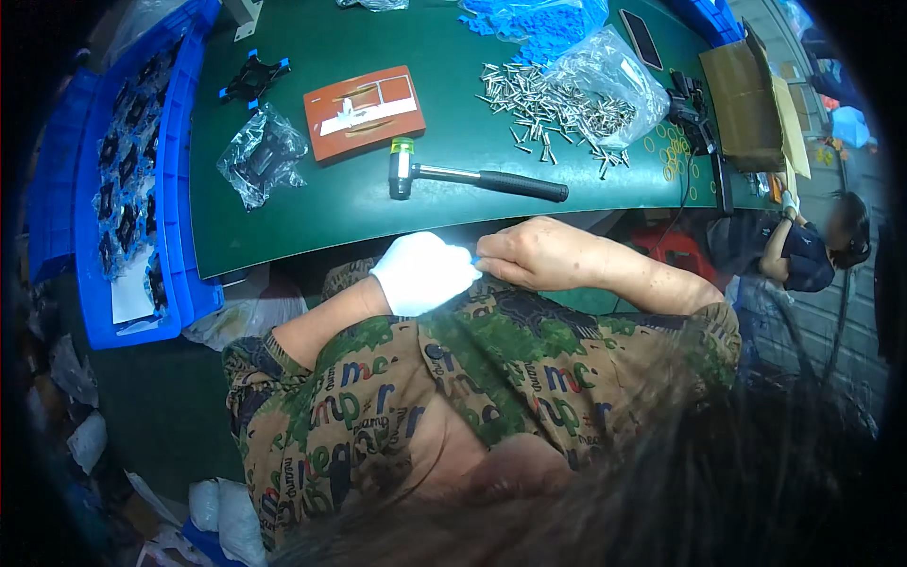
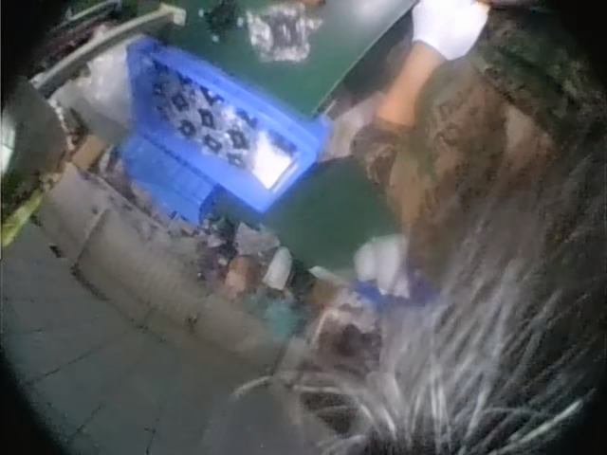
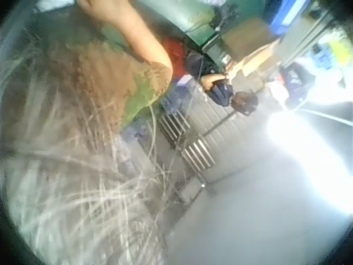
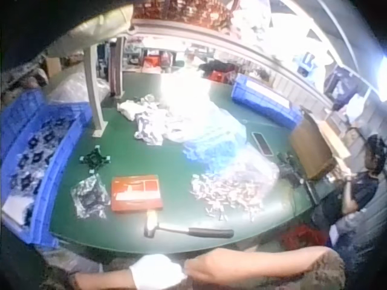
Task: The person assembles small black plastic components by inserting metal pins and securing them with blue plastic caps. They use a hammer to tap the pins into place and place the finished units into a blue bin.
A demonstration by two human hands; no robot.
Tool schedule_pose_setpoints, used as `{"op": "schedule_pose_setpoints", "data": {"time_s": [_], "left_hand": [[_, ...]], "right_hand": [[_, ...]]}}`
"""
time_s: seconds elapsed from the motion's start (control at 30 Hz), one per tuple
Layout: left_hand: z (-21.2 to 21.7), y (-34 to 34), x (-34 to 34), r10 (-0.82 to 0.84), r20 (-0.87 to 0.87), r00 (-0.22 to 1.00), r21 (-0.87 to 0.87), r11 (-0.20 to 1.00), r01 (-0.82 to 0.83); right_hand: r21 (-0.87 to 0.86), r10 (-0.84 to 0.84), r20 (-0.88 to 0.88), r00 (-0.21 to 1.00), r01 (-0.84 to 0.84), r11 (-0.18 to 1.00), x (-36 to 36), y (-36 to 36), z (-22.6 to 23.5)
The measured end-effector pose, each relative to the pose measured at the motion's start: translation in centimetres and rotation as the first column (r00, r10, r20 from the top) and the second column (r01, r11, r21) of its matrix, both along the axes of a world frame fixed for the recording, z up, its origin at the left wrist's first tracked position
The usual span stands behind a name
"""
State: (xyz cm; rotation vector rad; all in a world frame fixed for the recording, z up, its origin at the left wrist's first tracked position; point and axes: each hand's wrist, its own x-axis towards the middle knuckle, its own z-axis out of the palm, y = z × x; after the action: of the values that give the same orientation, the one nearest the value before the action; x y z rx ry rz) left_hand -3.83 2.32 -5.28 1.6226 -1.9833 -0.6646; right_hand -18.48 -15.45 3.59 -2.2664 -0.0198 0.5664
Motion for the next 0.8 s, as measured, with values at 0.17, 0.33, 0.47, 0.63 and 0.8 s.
{"op": "schedule_pose_setpoints", "data": {"time_s": [0.17, 0.33, 0.47, 0.63, 0.8], "left_hand": [[1.1, -0.3, 0.3, 0.005, -0.263, 0.965, 0.167, 0.985, 0.041], [3.0, 0.6, 1.8, 0.134, -0.498, 0.857, 0.325, 0.945, 0.041], [5.4, 2.6, 5.4, 0.432, -0.526, 0.733, 0.476, 0.863, -0.167], [6.6, 2.1, 9.8, 0.525, -0.542, 0.657, 0.063, 0.805, -0.590], [6.1, -1.7, 13.1, 0.545, -0.494, 0.677, 0.017, 0.785, -0.619]], "right_hand": [[0.430, 0.087, -0.318, 0.944, 0.062, 0.901, 0.9, -3.1, -3.7], [0.467, -0.016, -0.510, 0.860, 0.292, 0.835, 1.2, -2.2, -3.7], [0.374, -0.382, 0.133, 0.915, 0.311, 0.874, 1.2, -1.7, -3.0], [-0.562, -0.019, 0.556, 0.831, 0.393, 0.728, 1.3, -2.5, -3.4], [-0.404, -0.074, 0.568, 0.820, 0.356, 0.843, 1.0, -3.3, -6.3]]}}
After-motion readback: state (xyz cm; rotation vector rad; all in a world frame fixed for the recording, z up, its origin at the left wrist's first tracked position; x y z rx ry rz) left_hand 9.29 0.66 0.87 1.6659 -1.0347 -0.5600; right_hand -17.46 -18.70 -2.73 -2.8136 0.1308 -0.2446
